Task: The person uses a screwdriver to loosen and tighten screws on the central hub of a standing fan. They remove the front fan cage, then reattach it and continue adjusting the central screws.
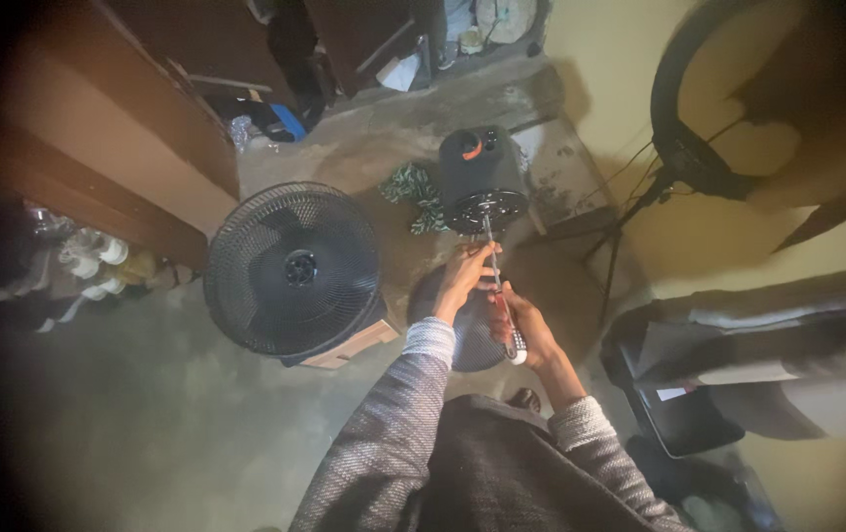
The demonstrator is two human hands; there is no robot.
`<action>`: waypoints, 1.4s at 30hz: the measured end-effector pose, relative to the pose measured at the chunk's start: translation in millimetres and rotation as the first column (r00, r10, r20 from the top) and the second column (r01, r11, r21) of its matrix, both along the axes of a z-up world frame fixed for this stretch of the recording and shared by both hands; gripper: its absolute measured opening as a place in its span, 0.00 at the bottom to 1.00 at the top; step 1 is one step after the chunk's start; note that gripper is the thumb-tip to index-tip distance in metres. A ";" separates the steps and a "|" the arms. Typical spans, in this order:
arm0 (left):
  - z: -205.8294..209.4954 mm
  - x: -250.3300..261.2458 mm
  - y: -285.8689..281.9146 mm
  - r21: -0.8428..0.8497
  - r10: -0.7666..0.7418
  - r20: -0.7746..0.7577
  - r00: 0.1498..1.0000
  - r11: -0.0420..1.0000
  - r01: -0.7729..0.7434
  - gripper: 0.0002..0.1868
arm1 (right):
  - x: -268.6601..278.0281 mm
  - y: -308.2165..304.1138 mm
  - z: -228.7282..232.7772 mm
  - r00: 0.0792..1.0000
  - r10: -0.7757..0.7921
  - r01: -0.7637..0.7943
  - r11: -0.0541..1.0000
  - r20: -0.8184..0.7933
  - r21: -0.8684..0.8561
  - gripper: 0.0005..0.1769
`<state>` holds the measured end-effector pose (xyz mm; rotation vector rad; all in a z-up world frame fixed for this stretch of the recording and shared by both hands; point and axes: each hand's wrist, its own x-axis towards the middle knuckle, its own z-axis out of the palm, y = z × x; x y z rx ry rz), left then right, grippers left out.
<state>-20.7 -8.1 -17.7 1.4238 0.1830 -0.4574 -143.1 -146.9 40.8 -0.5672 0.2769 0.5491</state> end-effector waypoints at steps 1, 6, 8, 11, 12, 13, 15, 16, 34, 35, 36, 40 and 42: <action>-2.7 1.6 1.0 -0.025 -0.013 -0.011 1.000 1.000 0.013 0.23 | -0.8 0.0 3.1 1.000 0.001 0.000 0.996 0.005 -0.093 0.16; -11.5 3.2 5.6 -0.024 -0.024 -0.022 0.999 0.999 0.024 0.22 | -9.0 -2.9 16.5 0.994 0.060 0.017 0.737 0.091 -0.676 0.22; -8.2 5.0 2.5 -0.019 0.007 -0.013 1.000 1.000 -0.008 0.20 | -12.5 -9.4 22.7 0.973 0.159 0.086 0.412 0.165 -0.907 0.19; -3.3 -1.4 -4.6 -0.087 0.080 0.063 0.995 0.993 -0.075 0.19 | -23.2 -22.3 28.5 0.962 0.168 0.170 0.250 0.216 -0.953 0.19; -1.1 -3.3 -7.3 -0.126 0.112 0.099 0.989 0.987 -0.099 0.21 | -24.7 -26.3 30.1 0.962 0.144 0.191 0.261 0.234 -0.946 0.19; 1.1 -6.4 -8.4 -0.147 0.126 0.121 0.985 0.983 -0.108 0.22 | -26.5 -28.3 31.2 0.965 0.137 0.182 0.272 0.225 -0.945 0.17; 7.5 -8.3 -9.5 -0.187 0.154 0.166 0.974 0.975 -0.122 0.22 | -23.8 -32.7 34.2 0.970 0.121 0.169 0.295 0.212 -0.940 0.15; 11.3 -9.2 -9.7 -0.175 0.158 0.170 0.973 0.976 -0.128 0.23 | -22.2 -32.4 35.7 0.963 0.112 0.196 0.341 0.247 -0.919 0.15; 42.2 -26.2 -6.8 -0.120 0.149 0.148 0.978 0.984 -0.132 0.28 | -15.9 -26.6 57.2 0.924 0.202 0.249 0.322 0.324 -0.913 0.15; 41.4 -25.9 -7.1 -0.132 0.156 0.146 0.977 0.982 -0.137 0.28 | -16.8 -26.8 56.9 0.929 0.191 0.238 0.344 0.316 -0.908 0.15; 40.4 -25.5 -7.3 -0.144 0.162 0.145 0.976 0.979 -0.142 0.28 | -17.2 -26.5 56.6 0.934 0.180 0.227 0.365 0.308 -0.903 0.15; 35.2 -23.2 -7.5 -0.143 0.156 0.143 0.977 0.980 -0.136 0.28 | -18.4 -23.2 56.3 0.942 0.164 0.210 0.393 0.293 -0.895 0.14; 31.4 -21.7 -8.5 -0.139 0.161 0.140 0.977 0.980 -0.142 0.29 | -17.9 -22.3 57.4 0.951 0.150 0.192 0.406 0.272 -0.893 0.14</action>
